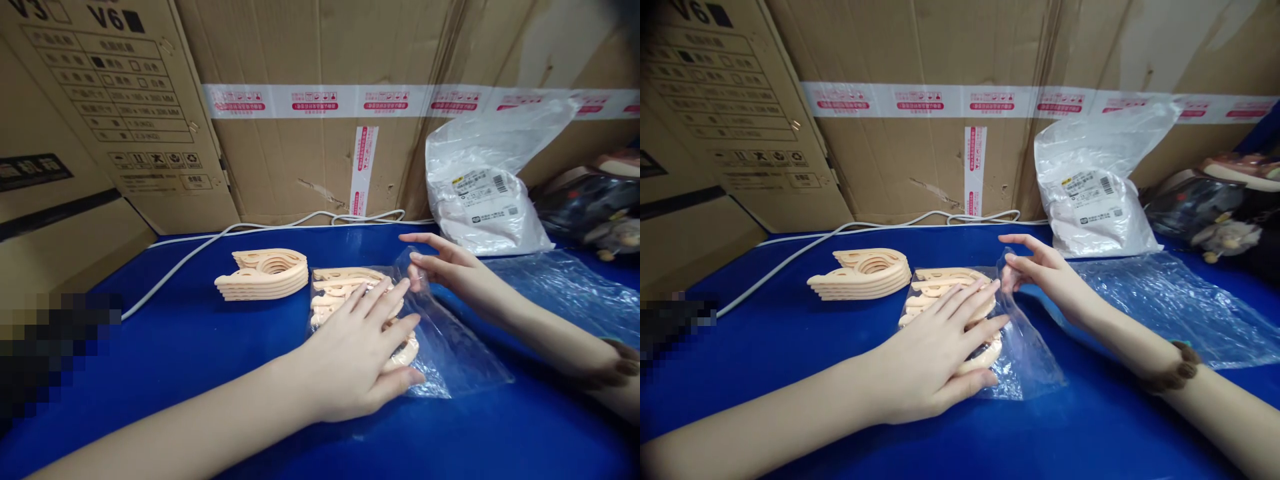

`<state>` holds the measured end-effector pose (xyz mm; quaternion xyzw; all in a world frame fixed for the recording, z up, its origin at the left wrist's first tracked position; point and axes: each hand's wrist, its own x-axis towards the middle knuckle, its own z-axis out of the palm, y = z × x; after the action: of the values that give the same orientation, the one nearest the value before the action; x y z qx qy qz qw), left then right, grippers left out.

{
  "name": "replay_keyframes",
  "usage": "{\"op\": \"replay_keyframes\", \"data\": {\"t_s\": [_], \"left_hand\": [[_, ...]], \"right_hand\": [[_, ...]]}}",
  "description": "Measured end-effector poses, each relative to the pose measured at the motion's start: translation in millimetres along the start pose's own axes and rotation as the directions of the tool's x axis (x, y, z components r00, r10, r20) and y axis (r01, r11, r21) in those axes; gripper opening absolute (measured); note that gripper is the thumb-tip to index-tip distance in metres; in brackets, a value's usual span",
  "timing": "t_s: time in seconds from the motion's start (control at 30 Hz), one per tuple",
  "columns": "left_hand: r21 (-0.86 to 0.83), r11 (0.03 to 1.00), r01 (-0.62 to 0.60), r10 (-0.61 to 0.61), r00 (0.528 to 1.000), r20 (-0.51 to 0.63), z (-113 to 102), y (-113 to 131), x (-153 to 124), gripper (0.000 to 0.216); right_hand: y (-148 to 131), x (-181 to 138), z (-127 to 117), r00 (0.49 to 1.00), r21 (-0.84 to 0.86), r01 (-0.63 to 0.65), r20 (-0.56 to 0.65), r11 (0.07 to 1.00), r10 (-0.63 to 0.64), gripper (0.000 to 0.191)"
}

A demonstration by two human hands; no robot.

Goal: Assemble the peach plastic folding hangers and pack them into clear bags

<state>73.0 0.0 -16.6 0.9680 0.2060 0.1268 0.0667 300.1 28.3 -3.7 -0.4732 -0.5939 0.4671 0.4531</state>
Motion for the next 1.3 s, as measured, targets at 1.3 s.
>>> {"op": "replay_keyframes", "data": {"t_s": [1.3], "left_hand": [[0.558, 0.805, -0.204, 0.367, 0.909, -0.198, 10.8, -0.7, 11.0, 0.018]], "right_hand": [[18.5, 44.1, 5.9, 0.866, -0.688, 0.479, 0.473, 0.545, -0.163, 0.054]]}}
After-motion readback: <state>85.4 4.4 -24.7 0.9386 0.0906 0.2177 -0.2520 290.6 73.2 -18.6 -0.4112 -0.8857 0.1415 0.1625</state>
